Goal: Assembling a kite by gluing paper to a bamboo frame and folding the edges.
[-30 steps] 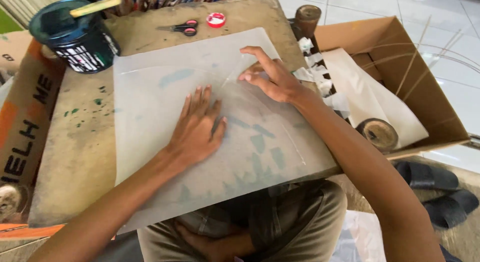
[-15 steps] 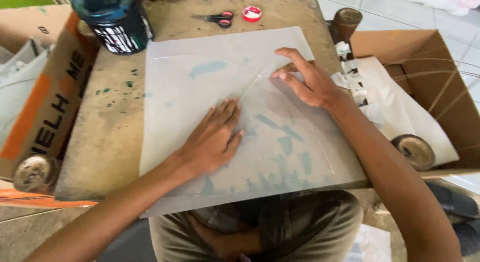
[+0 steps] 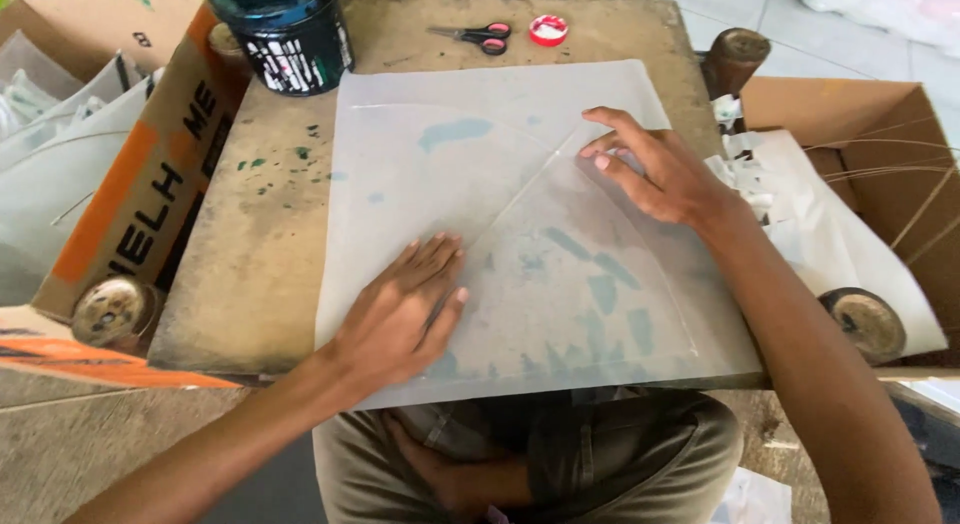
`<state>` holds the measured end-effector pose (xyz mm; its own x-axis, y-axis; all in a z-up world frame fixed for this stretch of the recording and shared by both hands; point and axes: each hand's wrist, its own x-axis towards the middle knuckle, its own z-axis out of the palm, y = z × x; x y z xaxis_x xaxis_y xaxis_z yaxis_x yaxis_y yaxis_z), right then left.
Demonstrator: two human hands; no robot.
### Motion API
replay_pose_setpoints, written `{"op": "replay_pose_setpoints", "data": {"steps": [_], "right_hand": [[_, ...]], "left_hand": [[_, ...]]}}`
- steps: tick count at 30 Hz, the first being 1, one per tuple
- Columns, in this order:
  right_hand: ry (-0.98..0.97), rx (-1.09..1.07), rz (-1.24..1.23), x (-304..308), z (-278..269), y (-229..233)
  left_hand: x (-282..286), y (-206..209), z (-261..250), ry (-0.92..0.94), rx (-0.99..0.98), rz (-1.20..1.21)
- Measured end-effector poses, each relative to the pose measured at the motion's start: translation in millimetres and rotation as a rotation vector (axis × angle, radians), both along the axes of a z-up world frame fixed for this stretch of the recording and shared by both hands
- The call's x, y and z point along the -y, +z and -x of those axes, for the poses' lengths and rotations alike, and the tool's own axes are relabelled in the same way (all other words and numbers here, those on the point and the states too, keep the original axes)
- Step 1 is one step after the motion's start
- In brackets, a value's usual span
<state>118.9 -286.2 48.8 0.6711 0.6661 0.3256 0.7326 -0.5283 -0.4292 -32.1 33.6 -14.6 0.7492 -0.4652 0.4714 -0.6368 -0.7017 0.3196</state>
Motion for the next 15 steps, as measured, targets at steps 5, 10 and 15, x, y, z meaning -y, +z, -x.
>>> {"op": "replay_pose_setpoints", "data": {"steps": [5, 10, 15], "right_hand": [[-0.005, -0.016, -0.092, 4.2, -11.7, -9.7], [-0.038, -0.085, -0.246, 8.7, -19.5, -20.8], [-0.287, -0.143, -0.464, 15.3, -34.7, -17.6]], "left_hand": [[-1.9, 9.1, 12.5, 0.008, 0.176, 0.055], [-1.0, 1.1, 2.9, 0.028, 0.287, 0.062], [22.7, 28.0, -36.1, 0.066, 0.186, 0.048]]}}
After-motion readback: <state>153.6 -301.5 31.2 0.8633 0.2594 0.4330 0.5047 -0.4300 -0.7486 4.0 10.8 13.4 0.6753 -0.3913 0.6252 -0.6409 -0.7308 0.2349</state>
